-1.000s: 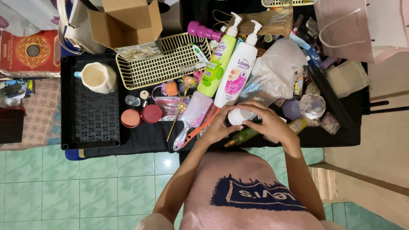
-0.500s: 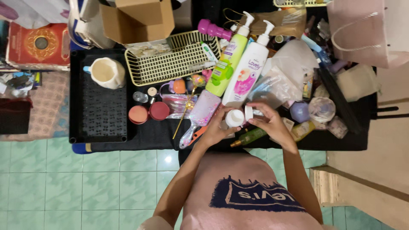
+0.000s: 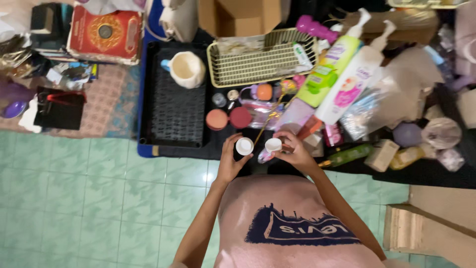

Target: The person assembles a small black plastic stool by inserting four legs into the seat base. They then handle a tissue box, a mug, and small cosmetic containers, placing them on the stool and nearby surfaces.

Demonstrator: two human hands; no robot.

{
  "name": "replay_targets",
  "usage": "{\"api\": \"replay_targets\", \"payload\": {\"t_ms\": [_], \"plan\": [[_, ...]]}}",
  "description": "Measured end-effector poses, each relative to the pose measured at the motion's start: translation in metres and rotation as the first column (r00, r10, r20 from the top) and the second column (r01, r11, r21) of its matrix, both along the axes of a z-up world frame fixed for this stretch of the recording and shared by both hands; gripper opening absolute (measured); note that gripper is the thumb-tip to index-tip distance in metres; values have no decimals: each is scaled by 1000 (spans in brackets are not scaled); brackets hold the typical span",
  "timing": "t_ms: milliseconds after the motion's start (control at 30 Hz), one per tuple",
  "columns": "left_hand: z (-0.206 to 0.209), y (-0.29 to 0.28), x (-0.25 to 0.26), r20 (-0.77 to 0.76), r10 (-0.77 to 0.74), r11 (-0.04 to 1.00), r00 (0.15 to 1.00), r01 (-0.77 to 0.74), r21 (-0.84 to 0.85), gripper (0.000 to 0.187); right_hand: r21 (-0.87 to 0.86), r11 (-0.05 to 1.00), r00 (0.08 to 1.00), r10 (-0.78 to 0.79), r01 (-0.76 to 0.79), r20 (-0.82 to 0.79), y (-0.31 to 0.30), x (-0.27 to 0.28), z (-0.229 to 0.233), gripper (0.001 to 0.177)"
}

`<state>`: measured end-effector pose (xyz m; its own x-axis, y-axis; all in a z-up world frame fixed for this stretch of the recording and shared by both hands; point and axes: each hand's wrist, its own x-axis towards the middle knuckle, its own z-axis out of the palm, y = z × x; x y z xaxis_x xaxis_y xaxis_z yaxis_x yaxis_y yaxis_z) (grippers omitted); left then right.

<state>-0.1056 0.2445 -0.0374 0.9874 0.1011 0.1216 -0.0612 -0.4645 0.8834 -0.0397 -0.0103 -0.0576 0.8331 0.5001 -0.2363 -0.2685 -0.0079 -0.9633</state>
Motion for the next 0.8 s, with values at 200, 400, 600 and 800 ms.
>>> {"api": "replay_targets", "payload": {"t_ms": [200, 400, 600, 800], "plan": [[-32, 38, -16, -22, 148, 987, 989, -146, 74, 65, -225, 974, 915, 69, 24, 398, 74, -11, 12, 55], [-49, 56, -9, 17, 117, 991, 993, -117, 70, 65, -496, 847, 867, 92, 190, 489, 114, -16, 19, 56], [-58, 56, -2, 4, 136, 988, 991, -136, 71, 72, -546, 763, 769, 103, 346, 630, 134, -15, 1, 61], [-45, 59, -7, 49, 83, 994, 995, -86, 71, 90, -630, 652, 724, 176, 422, 667, 144, -21, 4, 64]]}}
